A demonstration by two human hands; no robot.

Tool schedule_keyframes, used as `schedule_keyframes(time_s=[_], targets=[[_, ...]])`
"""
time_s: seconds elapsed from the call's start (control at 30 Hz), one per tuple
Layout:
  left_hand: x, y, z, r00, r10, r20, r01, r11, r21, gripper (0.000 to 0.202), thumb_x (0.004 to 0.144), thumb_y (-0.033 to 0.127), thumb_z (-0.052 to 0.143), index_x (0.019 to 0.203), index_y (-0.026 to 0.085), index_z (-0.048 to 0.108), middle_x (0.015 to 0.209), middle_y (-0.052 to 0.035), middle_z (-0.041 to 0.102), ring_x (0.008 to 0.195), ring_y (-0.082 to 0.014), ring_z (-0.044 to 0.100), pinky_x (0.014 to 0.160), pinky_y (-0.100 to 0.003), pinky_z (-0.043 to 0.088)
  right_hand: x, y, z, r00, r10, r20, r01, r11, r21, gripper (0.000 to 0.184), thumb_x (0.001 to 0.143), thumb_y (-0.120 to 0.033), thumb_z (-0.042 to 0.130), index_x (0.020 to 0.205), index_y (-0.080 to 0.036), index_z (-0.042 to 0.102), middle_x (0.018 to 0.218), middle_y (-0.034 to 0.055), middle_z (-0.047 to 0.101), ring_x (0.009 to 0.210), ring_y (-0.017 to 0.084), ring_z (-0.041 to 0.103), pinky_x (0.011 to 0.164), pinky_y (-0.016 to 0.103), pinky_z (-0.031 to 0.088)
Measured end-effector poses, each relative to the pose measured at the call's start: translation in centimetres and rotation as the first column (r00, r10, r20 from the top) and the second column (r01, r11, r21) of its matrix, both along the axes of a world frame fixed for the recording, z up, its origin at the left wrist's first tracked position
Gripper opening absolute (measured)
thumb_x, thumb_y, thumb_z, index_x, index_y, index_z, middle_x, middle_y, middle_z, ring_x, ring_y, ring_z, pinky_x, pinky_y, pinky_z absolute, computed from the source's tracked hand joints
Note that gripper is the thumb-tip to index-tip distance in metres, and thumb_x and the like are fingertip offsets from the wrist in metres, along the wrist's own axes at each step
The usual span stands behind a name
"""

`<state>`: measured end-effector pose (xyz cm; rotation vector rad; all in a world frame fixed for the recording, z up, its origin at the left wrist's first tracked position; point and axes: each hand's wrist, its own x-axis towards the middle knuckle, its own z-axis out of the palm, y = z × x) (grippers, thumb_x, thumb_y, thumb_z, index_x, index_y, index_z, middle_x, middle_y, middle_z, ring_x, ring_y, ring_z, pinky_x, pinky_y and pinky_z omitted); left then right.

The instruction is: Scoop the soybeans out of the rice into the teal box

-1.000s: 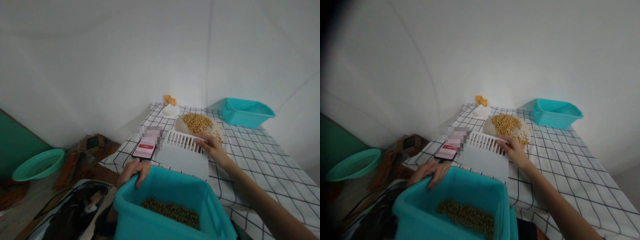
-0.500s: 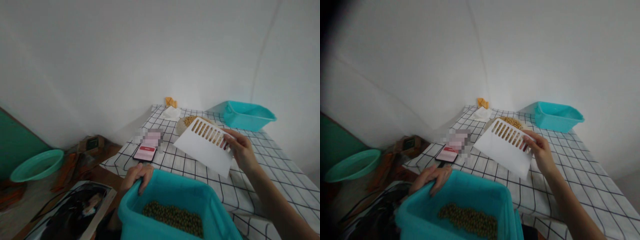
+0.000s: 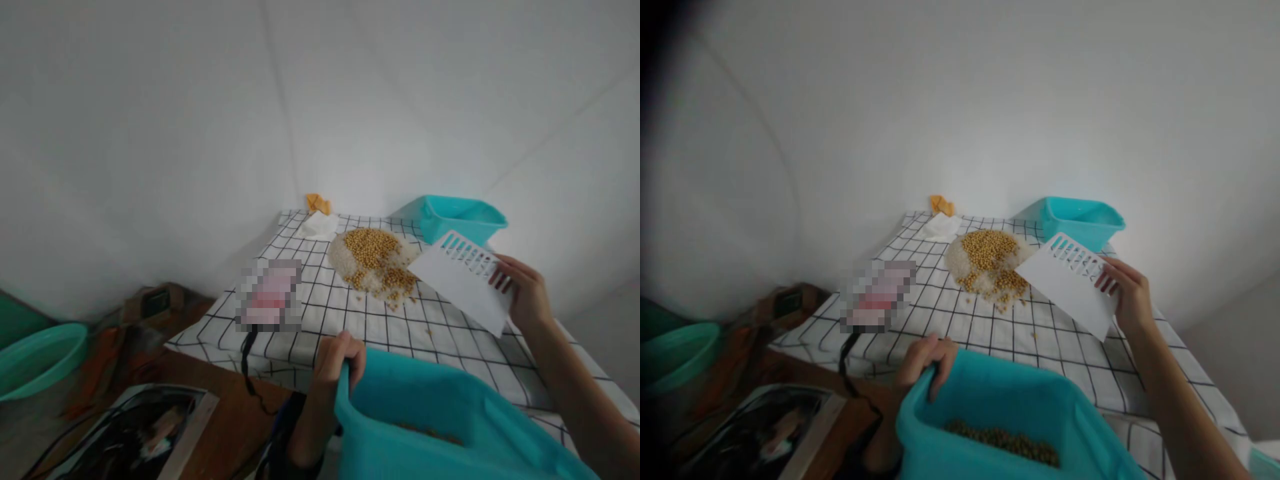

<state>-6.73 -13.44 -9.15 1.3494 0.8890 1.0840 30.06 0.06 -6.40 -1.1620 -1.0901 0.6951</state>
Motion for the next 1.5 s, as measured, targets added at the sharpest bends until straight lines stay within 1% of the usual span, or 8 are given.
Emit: schedule_keyframes(time_s=[0.17, 0.5, 0.7, 0.77, 0.93, 1.17, 1.37, 1.5], targets=[[-0.3, -0.7, -1.1, 0.998, 0.015, 0.054, -0.02, 0.995, 0.098, 0.069, 0.102, 0.058, 0.026, 0.041, 0.028, 0.04, 0.042, -0.0018, 0.038, 0.051, -0.0229, 0.042, 0.072, -0.044, 0.038, -0.3, -0.1, -0.3, 0.993, -0.013, 0.119, 0.011, 1.0, 0.017, 0.018, 0.067, -0.032, 0.072, 0.077, -0.019, 0.08, 0.055, 0.0019, 0.062, 0.049, 0.016, 0.044, 0.05, 0.031, 0.027], [0.2, -1.2, -0.9, 0.987, 0.063, 0.149, -0.08, 0.99, 0.114, 0.068, 0.105, 0.051, 0.027, 0.042, 0.026, 0.04, 0.045, 0.0004, 0.041, 0.052, -0.0203, 0.042, 0.081, -0.04, 0.038, -0.6, 0.6, -0.9, 0.962, 0.188, 0.198, -0.164, 0.978, -0.127, 0.019, 0.065, -0.032, 0.07, 0.074, -0.021, 0.083, 0.063, 0.0015, 0.072, 0.055, 0.016, 0.056, 0.052, 0.028, 0.037], [0.3, -1.3, -1.2, 0.983, 0.084, 0.163, -0.098, 0.992, 0.079, 0.068, 0.105, 0.048, 0.027, 0.042, 0.026, 0.04, 0.046, -0.0002, 0.042, 0.054, -0.0204, 0.042, 0.083, -0.04, 0.037, -2.4, -1.0, -0.7, 0.882, 0.471, 0.022, -0.435, 0.83, -0.35, 0.022, 0.063, -0.032, 0.079, 0.078, -0.016, 0.081, 0.053, 0.0002, 0.066, 0.046, 0.014, 0.053, 0.045, 0.026, 0.035], [0.3, -1.3, -1.2, 0.982, 0.078, 0.174, -0.094, 0.992, 0.086, 0.068, 0.105, 0.048, 0.027, 0.043, 0.025, 0.039, 0.046, 0.0003, 0.041, 0.053, -0.0198, 0.041, 0.083, -0.04, 0.037, -2.5, -1.6, -0.4, 0.898, 0.437, -0.055, -0.429, 0.841, -0.329, 0.021, 0.063, -0.032, 0.08, 0.078, -0.017, 0.081, 0.054, 0.0002, 0.067, 0.044, 0.014, 0.054, 0.043, 0.025, 0.035], [0.2, -1.3, -1.1, 0.983, 0.078, 0.167, -0.094, 0.991, 0.09, 0.068, 0.104, 0.049, 0.028, 0.042, 0.025, 0.039, 0.045, 0.0004, 0.04, 0.053, -0.0197, 0.041, 0.083, -0.04, 0.035, -2.4, -2.0, 0.4, 0.961, 0.244, -0.133, -0.264, 0.951, -0.163, 0.018, 0.064, -0.031, 0.079, 0.08, -0.022, 0.08, 0.065, 0.0002, 0.073, 0.052, 0.015, 0.06, 0.048, 0.026, 0.042], [0.2, -1.4, -1.1, 0.989, 0.079, 0.124, -0.092, 0.991, 0.1, 0.067, 0.104, 0.049, 0.026, 0.042, 0.026, 0.038, 0.044, 0.0, 0.04, 0.054, -0.0207, 0.044, 0.084, -0.041, 0.037, -3.1, -1.3, 0.2, 0.947, 0.319, -0.032, -0.315, 0.908, -0.275, 0.018, 0.06, -0.03, 0.077, 0.074, -0.018, 0.08, 0.05, -0.0008, 0.063, 0.043, 0.013, 0.049, 0.043, 0.025, 0.033], [-0.1, -1.2, -1.3, 0.991, 0.063, 0.117, -0.074, 0.992, 0.098, 0.067, 0.105, 0.047, 0.027, 0.042, 0.026, 0.04, 0.046, -0.0007, 0.043, 0.055, -0.0212, 0.044, 0.086, -0.041, 0.036, -2.1, -0.7, 0.0, 0.992, 0.119, 0.048, -0.114, 0.989, -0.093, 0.019, 0.062, -0.031, 0.067, 0.074, -0.021, 0.079, 0.06, 0.0015, 0.069, 0.051, 0.016, 0.054, 0.049, 0.028, 0.037], [-0.7, -1.1, -1.2, 0.986, 0.059, 0.154, -0.074, 0.993, 0.091, 0.067, 0.104, 0.046, 0.028, 0.043, 0.026, 0.043, 0.045, 0.0, 0.04, 0.053, -0.0208, 0.04, 0.079, -0.041, 0.036, -2.1, -0.3, -0.4, 0.978, 0.121, 0.172, -0.1, 0.987, -0.127, 0.018, 0.063, -0.032, 0.066, 0.07, -0.021, 0.079, 0.049, -0.0004, 0.059, 0.044, 0.014, 0.043, 0.045, 0.029, 0.028]])
